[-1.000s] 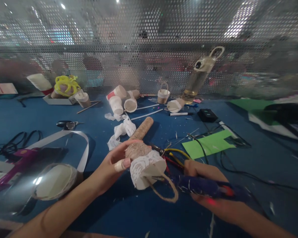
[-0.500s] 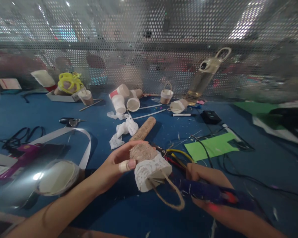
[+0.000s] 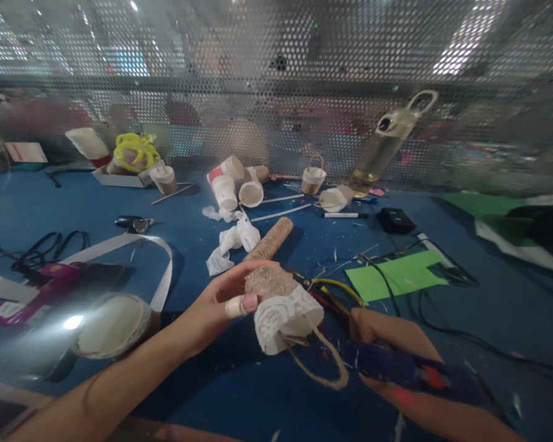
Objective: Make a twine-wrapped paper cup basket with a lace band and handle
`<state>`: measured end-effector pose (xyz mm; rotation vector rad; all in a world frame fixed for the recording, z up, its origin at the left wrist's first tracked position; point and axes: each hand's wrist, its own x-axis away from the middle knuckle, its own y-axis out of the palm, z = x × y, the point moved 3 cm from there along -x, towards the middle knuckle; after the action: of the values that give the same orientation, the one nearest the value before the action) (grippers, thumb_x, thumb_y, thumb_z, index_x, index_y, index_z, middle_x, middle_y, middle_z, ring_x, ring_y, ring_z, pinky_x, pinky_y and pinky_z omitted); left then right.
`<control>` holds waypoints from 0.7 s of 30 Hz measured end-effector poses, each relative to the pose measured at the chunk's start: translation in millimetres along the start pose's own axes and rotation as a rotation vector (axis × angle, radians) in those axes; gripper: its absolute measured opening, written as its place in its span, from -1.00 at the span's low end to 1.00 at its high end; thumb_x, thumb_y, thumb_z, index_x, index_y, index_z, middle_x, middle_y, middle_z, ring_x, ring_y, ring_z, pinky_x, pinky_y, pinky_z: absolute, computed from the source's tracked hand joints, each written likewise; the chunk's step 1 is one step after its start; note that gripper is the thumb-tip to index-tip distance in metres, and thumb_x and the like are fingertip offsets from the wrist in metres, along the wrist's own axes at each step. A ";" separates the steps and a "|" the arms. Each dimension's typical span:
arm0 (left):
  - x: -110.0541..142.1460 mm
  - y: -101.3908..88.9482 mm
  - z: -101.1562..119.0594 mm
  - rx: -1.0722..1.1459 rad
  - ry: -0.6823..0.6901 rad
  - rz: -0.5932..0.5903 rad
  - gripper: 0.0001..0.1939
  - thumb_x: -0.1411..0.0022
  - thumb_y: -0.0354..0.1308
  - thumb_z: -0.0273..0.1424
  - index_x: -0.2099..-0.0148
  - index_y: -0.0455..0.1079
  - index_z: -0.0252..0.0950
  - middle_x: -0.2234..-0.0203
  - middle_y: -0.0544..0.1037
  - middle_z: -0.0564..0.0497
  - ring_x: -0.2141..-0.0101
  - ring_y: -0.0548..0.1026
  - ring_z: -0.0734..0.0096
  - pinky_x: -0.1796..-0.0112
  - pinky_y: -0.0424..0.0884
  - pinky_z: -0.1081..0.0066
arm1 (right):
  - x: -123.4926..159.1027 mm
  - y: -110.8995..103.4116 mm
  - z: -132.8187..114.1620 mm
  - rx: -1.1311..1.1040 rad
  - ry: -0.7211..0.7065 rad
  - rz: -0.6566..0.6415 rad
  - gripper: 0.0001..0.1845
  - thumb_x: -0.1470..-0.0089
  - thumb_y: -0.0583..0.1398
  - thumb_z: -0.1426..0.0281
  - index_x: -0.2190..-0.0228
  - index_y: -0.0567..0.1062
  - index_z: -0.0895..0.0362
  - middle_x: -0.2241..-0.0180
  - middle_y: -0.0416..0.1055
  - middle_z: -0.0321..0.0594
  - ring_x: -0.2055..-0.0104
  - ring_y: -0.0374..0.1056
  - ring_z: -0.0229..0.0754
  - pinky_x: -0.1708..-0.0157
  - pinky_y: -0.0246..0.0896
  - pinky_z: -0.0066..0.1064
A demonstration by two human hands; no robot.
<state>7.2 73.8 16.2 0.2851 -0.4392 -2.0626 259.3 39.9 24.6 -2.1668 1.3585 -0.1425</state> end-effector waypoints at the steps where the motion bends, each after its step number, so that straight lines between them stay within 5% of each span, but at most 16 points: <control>1: 0.0 -0.2 0.1 -0.001 0.000 0.002 -0.43 -0.13 0.38 -0.16 -0.16 0.43 -0.19 -0.16 0.49 -0.19 -0.13 0.44 -0.10 -0.15 0.28 0.05 | 0.0 -0.1 -0.2 -0.003 -0.006 0.002 -0.69 -0.07 0.19 0.37 0.54 0.13 0.06 0.59 0.17 -0.40 0.58 0.09 -0.29 0.59 -0.07 -0.43; 21: 1.2 0.9 0.8 0.005 -0.008 0.005 -0.43 -0.11 0.39 -0.14 -0.14 0.44 -0.17 -0.15 0.49 -0.17 -0.12 0.44 -0.08 -0.12 0.29 0.09 | -1.4 0.5 -3.9 0.027 -0.029 0.042 -0.68 -0.06 0.19 0.40 0.55 0.12 0.06 0.59 0.18 -0.39 0.59 0.09 -0.29 0.59 -0.07 -0.44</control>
<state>7.1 72.5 17.3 0.2790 -0.4491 -2.0590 256.8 39.4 27.8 -2.1090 1.3764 -0.1118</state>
